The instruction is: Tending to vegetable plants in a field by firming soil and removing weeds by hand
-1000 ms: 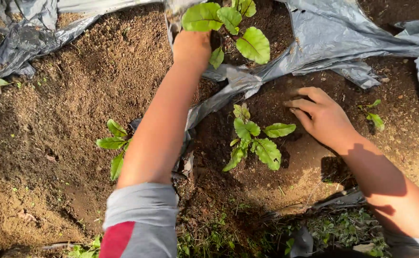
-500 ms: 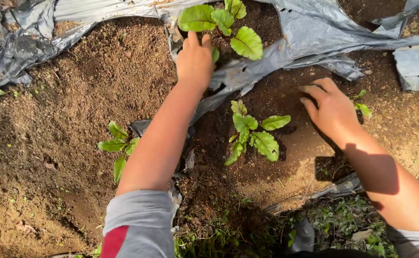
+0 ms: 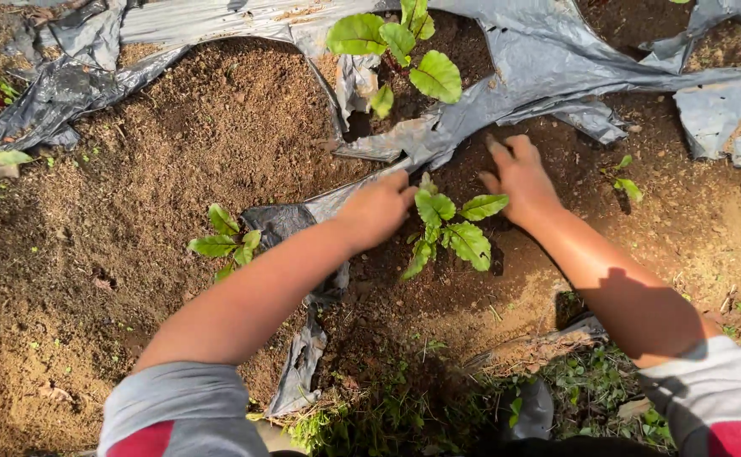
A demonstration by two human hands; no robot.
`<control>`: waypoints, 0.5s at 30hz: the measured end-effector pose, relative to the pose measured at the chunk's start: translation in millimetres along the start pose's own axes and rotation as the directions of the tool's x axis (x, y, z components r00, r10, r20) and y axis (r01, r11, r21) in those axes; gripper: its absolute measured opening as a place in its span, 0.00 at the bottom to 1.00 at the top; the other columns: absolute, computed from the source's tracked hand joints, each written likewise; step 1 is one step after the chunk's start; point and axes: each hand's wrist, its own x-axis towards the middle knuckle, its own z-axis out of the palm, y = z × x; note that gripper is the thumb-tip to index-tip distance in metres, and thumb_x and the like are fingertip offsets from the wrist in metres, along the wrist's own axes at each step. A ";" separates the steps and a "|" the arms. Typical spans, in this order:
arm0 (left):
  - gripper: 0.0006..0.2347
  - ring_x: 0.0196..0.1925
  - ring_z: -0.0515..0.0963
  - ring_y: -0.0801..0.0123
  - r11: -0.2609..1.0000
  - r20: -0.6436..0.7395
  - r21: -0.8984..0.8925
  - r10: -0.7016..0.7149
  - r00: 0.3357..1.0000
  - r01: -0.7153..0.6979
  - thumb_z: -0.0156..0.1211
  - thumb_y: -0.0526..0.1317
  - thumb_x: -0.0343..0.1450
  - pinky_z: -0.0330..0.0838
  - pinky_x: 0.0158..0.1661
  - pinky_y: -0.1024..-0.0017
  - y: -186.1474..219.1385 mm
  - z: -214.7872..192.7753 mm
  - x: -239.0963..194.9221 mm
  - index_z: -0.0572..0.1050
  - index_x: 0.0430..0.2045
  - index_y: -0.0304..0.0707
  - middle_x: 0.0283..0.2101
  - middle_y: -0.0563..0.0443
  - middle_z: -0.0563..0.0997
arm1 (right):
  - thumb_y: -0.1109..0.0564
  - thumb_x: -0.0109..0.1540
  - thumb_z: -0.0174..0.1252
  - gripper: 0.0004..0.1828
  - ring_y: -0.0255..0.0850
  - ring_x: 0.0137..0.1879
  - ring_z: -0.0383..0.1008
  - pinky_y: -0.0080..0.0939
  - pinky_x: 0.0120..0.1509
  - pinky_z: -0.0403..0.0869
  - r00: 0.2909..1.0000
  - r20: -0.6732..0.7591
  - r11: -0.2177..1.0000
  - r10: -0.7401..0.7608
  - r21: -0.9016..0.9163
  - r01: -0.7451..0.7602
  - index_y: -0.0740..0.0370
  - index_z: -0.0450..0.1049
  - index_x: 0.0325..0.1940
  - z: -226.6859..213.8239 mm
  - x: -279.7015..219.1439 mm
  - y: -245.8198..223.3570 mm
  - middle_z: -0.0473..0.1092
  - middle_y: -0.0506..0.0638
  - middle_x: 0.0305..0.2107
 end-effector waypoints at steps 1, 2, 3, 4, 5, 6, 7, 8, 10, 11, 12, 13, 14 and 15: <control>0.11 0.38 0.79 0.62 1.000 -0.008 -0.001 0.002 1.000 -0.002 0.37 0.45 0.82 0.77 0.34 0.65 -37.5 26.2 38.7 0.68 0.43 0.40 0.39 0.44 0.78 | 0.47 0.74 0.42 0.19 0.29 0.40 0.75 0.27 0.19 0.53 1.000 0.001 1.000 -0.008 -0.002 0.008 0.56 0.61 0.66 11.8 42.7 39.7 0.59 0.48 0.62; 0.08 0.44 0.77 0.56 0.850 -0.257 0.458 0.408 0.876 -0.261 0.47 0.41 0.77 0.76 0.37 0.65 -70.0 50.6 74.6 0.71 0.43 0.38 0.43 0.41 0.75 | 0.51 0.65 0.56 0.21 0.44 0.47 0.73 0.41 0.38 0.62 0.802 0.082 0.680 -0.591 -0.483 0.551 0.58 0.68 0.62 19.1 81.9 76.1 0.62 0.53 0.58; 0.08 0.49 0.75 0.50 0.459 -0.247 0.847 0.788 0.564 -0.270 0.56 0.37 0.73 0.75 0.41 0.66 -93.3 72.3 112.1 0.73 0.42 0.35 0.48 0.39 0.71 | 0.57 0.57 0.70 0.26 0.58 0.53 0.69 0.55 0.57 0.70 0.347 0.427 -0.066 -0.835 -0.703 0.708 0.60 0.75 0.58 22.9 119.8 106.4 0.65 0.59 0.54; 0.08 0.49 0.75 0.50 0.460 -0.252 0.848 0.789 0.561 -0.265 0.56 0.37 0.73 0.75 0.41 0.66 -88.2 69.7 110.2 0.73 0.42 0.35 0.48 0.39 0.71 | 0.57 0.57 0.70 0.26 0.58 0.53 0.69 0.55 0.57 0.70 0.341 0.430 -0.072 -0.836 -0.703 0.708 0.60 0.75 0.58 23.4 106.3 95.7 0.65 0.59 0.54; 0.08 0.51 0.74 0.49 0.502 -0.304 0.843 0.741 0.598 -0.194 0.54 0.38 0.73 0.74 0.42 0.63 -84.9 70.2 106.4 0.74 0.43 0.36 0.51 0.38 0.70 | 0.56 0.62 0.64 0.24 0.59 0.55 0.69 0.54 0.59 0.72 0.433 0.488 0.031 -0.758 -0.636 0.771 0.59 0.73 0.62 24.8 91.5 88.1 0.65 0.59 0.57; 0.09 0.53 0.72 0.47 0.539 -0.355 0.833 0.690 0.630 -0.121 0.51 0.39 0.74 0.72 0.44 0.61 -81.8 70.4 103.1 0.74 0.44 0.38 0.54 0.36 0.70 | 0.55 0.66 0.58 0.23 0.59 0.56 0.68 0.54 0.62 0.73 0.506 0.551 0.146 -0.664 -0.568 0.810 0.59 0.71 0.67 26.4 77.2 80.4 0.65 0.59 0.60; 0.09 0.53 0.72 0.47 0.544 -0.358 0.831 0.683 0.637 -0.116 0.51 0.39 0.74 0.72 0.44 0.61 -86.1 75.3 98.2 0.74 0.44 0.38 0.54 0.36 0.70 | 0.55 0.66 0.58 0.23 0.59 0.56 0.68 0.54 0.62 0.73 0.504 0.557 0.147 -0.660 -0.562 0.814 0.59 0.71 0.67 14.5 76.7 92.4 0.65 0.59 0.60; 0.09 0.54 0.72 0.47 0.560 -0.334 0.820 0.633 0.698 -0.116 0.49 0.39 0.75 0.70 0.45 0.61 -90.4 79.9 92.5 0.74 0.46 0.40 0.54 0.36 0.71 | 0.53 0.67 0.57 0.25 0.58 0.56 0.69 0.52 0.60 0.75 0.551 0.529 0.094 -0.646 -0.661 0.745 0.58 0.69 0.69 3.0 75.6 104.1 0.64 0.59 0.58; 0.10 0.56 0.72 0.47 0.582 -0.325 0.808 0.573 0.752 -0.093 0.47 0.39 0.76 0.68 0.47 0.60 -94.5 81.9 71.6 0.74 0.48 0.42 0.55 0.37 0.72 | 0.51 0.67 0.56 0.27 0.57 0.56 0.69 0.50 0.59 0.76 0.576 0.507 0.020 -0.641 -0.739 0.673 0.57 0.67 0.71 -20.6 75.2 126.3 0.64 0.59 0.56; 0.07 0.49 0.74 0.49 0.576 -0.307 0.803 0.621 0.721 -0.153 0.49 0.38 0.75 0.70 0.41 0.60 -93.3 84.5 56.3 0.74 0.43 0.41 0.50 0.38 0.72 | 0.48 0.68 0.54 0.30 0.55 0.57 0.70 0.48 0.57 0.78 0.621 0.449 -0.079 -0.642 -0.845 0.529 0.56 0.64 0.74 -35.2 75.3 140.3 0.64 0.59 0.54; 0.04 0.43 0.76 0.50 0.565 -0.291 0.798 0.667 0.686 -0.211 0.51 0.37 0.74 0.71 0.35 0.61 -92.7 87.3 40.8 0.74 0.37 0.39 0.44 0.39 0.73 | 0.46 0.68 0.53 0.33 0.54 0.57 0.70 0.45 0.55 0.80 0.652 0.384 -0.175 -0.654 -0.915 0.363 0.55 0.61 0.77 -49.3 75.7 154.1 0.64 0.59 0.52; 0.04 0.43 0.76 0.50 0.579 -0.310 0.791 0.656 0.688 -0.195 0.51 0.37 0.74 0.71 0.35 0.61 -96.9 98.2 37.0 0.74 0.37 0.39 0.44 0.39 0.73 | 0.46 0.68 0.53 0.33 0.54 0.57 0.70 0.45 0.55 0.80 0.642 0.403 -0.192 -0.652 -0.907 0.374 0.55 0.61 0.77 -48.5 74.8 170.1 0.64 0.59 0.52; 0.04 0.43 0.74 0.53 0.560 -0.241 0.789 0.663 0.709 -0.255 0.49 0.38 0.74 0.68 0.37 0.61 -101.7 108.8 33.0 0.73 0.36 0.43 0.45 0.43 0.72 | 0.49 0.68 0.50 0.32 0.58 0.58 0.72 0.50 0.58 0.79 0.673 0.460 -0.143 -0.579 -0.870 0.472 0.60 0.61 0.75 -47.2 73.8 186.0 0.63 0.64 0.56; 0.05 0.44 0.72 0.56 0.544 -0.177 0.781 0.664 0.727 -0.307 0.48 0.40 0.75 0.65 0.39 0.62 -108.3 117.7 28.4 0.73 0.36 0.47 0.46 0.46 0.72 | 0.52 0.68 0.48 0.31 0.63 0.60 0.74 0.54 0.60 0.79 0.686 0.526 -0.088 -0.502 -0.821 0.564 0.66 0.60 0.74 -43.3 75.1 199.7 0.62 0.68 0.61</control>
